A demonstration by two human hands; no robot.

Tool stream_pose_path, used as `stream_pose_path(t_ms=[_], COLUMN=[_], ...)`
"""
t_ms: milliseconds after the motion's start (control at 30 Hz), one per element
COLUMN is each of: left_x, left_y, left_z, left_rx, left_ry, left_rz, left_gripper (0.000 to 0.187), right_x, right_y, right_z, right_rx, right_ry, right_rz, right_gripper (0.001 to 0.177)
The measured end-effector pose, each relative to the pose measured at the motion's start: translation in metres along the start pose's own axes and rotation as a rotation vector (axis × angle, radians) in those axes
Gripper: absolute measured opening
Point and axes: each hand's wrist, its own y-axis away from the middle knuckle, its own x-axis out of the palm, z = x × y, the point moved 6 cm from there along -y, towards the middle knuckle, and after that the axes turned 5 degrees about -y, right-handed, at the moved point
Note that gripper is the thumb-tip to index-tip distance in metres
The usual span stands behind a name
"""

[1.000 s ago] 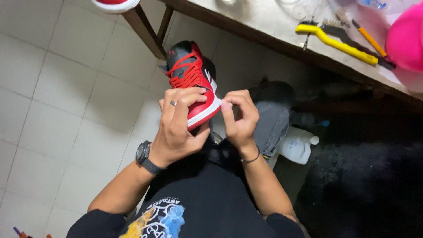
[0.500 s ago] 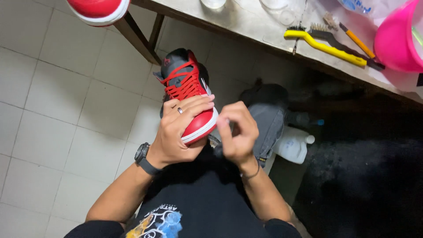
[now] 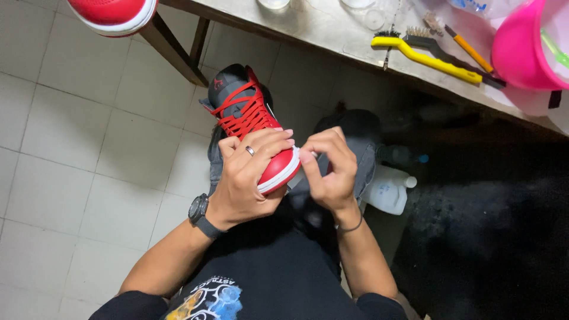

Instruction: The person scrubs a red and black high-top sneaker with a small brush, focusing on the white midsole, red outsole, and upper. They briefly spray a liquid onto the shoe and continue scrubbing different areas, including the sole and toe box.

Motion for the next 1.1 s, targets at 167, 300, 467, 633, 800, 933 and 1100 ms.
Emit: stream_pose_path(t_ms=[167,300,467,633,800,933,1100], left_x=[0.004,0.007,0.011,0.013,0.015,0.017,0.015], left_y=[-0.003,-0.003,-0.004,-0.003,-0.001,-0.004,-0.004], left_z=[-0.002,-0.002,-0.002,-0.003,-0.002,-0.002,-0.005], left_rx=[-0.013,-0.013,-0.002,-0.007,-0.013,0.009,0.025], left_ry=[-0.03,-0.026,-0.058,-0.062,-0.058,-0.09,-0.087], left_rz=[-0.005,-0.001,0.01,0.003,0.013,-0.003,0.001], left_gripper=[0.037,0.041,0.042,0.044,0.043,0.043,0.042], right_x=[0.001,-0.006,-0.004,-0.007,-0.011,-0.008,-0.013], right_y=[-0.003,-0.005,-0.007,-0.005,-0.003,-0.008,-0.009], right_z=[0.025,0.005,0.025,0.021,0.012,0.023,0.015], right_rx=[-0.058,-0.003,-0.056,-0.032,-0.063,-0.03,-0.049], right_ry=[0.018,-0.009,0.051,0.042,0.07,0.056,0.078], right_rz=[-0.007,0.032,0.032,0.027,0.003,0.027,0.022], right_gripper=[0.018,0.017,0.017,0.018,0.018,0.017,0.017])
